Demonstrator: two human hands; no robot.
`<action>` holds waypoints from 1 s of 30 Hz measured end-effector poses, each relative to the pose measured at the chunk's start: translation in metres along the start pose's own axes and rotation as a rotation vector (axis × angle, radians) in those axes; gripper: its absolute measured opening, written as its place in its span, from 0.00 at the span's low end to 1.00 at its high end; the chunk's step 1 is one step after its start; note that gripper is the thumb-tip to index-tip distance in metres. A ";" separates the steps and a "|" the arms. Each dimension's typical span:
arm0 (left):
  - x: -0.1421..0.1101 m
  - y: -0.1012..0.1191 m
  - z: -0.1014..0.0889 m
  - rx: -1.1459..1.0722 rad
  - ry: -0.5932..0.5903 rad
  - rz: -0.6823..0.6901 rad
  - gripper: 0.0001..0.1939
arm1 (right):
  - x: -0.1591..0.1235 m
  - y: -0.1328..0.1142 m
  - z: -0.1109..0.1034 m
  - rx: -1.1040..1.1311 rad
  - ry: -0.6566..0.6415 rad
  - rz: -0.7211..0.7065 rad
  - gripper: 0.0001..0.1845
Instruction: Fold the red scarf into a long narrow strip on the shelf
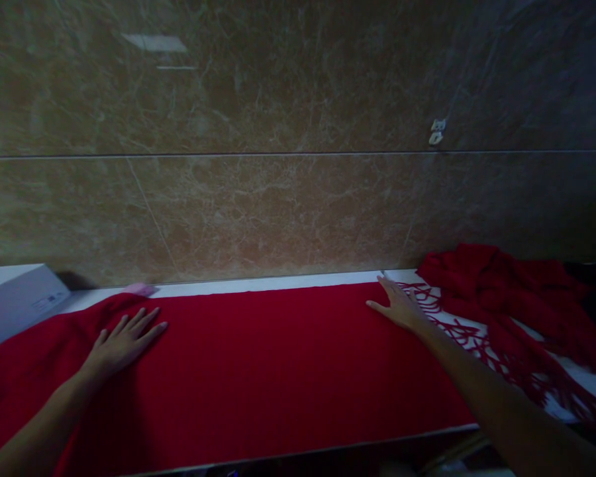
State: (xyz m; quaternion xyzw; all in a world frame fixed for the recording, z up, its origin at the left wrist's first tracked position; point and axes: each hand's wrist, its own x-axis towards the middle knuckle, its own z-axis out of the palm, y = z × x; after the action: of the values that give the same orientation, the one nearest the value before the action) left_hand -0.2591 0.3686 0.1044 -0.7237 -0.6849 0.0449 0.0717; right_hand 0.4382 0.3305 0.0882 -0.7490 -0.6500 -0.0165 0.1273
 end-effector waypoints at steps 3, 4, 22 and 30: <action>-0.002 0.006 -0.007 0.085 -0.104 -0.026 0.29 | -0.001 0.000 -0.001 -0.010 0.010 -0.001 0.50; -0.003 0.007 -0.008 0.086 -0.102 -0.019 0.29 | -0.001 0.000 -0.001 -0.023 -0.006 -0.008 0.48; -0.004 0.004 -0.003 0.010 -0.033 -0.015 0.29 | 0.002 0.001 0.001 -0.057 -0.049 0.008 0.50; -0.005 0.003 -0.006 0.066 -0.069 -0.008 0.30 | 0.004 0.003 0.005 -0.053 -0.042 -0.001 0.49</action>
State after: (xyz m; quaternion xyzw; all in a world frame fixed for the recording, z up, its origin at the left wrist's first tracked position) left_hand -0.2551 0.3633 0.1091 -0.7162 -0.6880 0.0921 0.0723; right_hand 0.4413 0.3349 0.0832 -0.7519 -0.6523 -0.0181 0.0938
